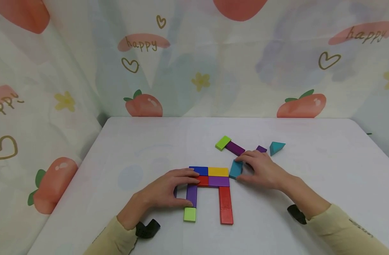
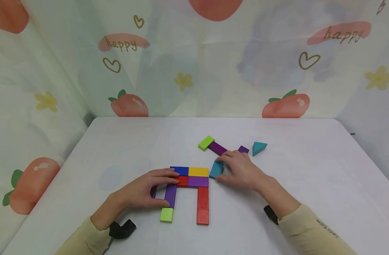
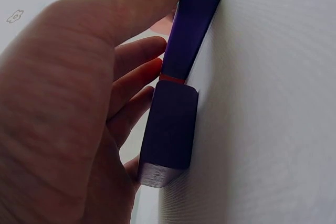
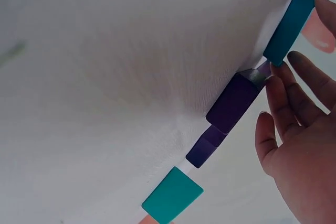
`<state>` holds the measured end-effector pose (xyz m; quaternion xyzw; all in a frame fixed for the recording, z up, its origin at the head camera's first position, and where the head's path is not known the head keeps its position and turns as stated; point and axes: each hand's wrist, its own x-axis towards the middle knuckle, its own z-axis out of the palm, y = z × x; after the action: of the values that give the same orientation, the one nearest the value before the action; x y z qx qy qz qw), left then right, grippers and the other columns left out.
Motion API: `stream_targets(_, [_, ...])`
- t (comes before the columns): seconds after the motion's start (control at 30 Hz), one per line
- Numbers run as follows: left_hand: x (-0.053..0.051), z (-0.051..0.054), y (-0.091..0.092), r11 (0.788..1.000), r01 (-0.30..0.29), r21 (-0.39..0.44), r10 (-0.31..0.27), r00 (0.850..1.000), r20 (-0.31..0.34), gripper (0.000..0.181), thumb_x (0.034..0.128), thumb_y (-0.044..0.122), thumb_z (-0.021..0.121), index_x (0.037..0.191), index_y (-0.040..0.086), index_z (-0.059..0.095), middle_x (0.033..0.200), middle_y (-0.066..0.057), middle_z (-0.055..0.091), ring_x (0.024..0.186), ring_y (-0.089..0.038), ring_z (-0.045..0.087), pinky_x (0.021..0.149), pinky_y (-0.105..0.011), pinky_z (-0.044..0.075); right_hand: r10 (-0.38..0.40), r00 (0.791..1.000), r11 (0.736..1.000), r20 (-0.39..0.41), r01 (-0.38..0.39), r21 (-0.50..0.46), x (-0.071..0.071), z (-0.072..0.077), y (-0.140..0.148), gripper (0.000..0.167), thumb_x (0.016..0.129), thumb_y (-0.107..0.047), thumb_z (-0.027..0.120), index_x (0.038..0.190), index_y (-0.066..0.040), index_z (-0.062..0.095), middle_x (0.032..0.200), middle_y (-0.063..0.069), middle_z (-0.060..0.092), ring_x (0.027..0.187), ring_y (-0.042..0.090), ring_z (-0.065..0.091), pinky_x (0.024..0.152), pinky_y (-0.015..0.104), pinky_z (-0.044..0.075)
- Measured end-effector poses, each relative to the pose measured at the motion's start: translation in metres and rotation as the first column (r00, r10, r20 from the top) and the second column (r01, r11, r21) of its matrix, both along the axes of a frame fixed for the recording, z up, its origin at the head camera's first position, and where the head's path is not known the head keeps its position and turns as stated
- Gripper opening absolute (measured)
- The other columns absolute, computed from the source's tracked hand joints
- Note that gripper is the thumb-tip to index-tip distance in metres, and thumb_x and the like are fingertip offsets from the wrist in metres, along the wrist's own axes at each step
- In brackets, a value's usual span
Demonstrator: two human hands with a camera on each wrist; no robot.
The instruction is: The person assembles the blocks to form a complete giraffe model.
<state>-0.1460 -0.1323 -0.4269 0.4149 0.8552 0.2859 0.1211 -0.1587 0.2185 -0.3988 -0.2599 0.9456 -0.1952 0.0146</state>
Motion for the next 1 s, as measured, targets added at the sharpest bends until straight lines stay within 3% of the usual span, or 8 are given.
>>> stream_targets(0.57, [0.000,-0.002,0.000,1.000,-0.008,-0.024,0.008,1.000,-0.013,0.061,0.0870,0.044,0.078,0.142,0.025,0.061,0.154,0.013,0.041,0.147,-0.014,0.028,0.116,-0.042,0.032,0.002,1.000,1.000,0.007,-0.002,-0.028,-0.002,0.004,0.003,0.053,0.083,-0.032,0.084,0.126,-0.007,0.068,0.126,0.013,0.063,0.117,0.035,0.055,0.097,0.059,0.046])
stream_targets(0.73, [0.000,-0.002,0.000,1.000,-0.011,-0.025,0.011,1.000,-0.006,0.061,0.0868,0.044,0.078,0.142,0.025,0.061,0.154,0.014,0.041,0.147,-0.013,0.028,0.116,-0.042,0.032,-0.036,0.999,0.996,0.024,0.037,-0.075,-0.012,0.011,0.011,0.046,0.088,-0.024,0.080,0.128,-0.005,0.065,0.126,0.014,0.061,0.117,0.036,0.054,0.093,0.055,0.052])
stream_targets(1.0, [0.000,0.000,0.000,1.000,0.005,0.002,-0.005,1.000,-0.003,0.060,0.0875,0.044,0.078,0.141,0.023,0.061,0.154,0.011,0.042,0.146,-0.015,0.029,0.116,-0.043,0.032,-0.072,0.997,0.992,0.027,0.075,-0.106,-0.035,0.011,0.014,0.042,0.093,-0.014,0.073,0.129,0.002,0.063,0.124,0.019,0.062,0.112,0.037,0.057,0.093,0.054,0.052])
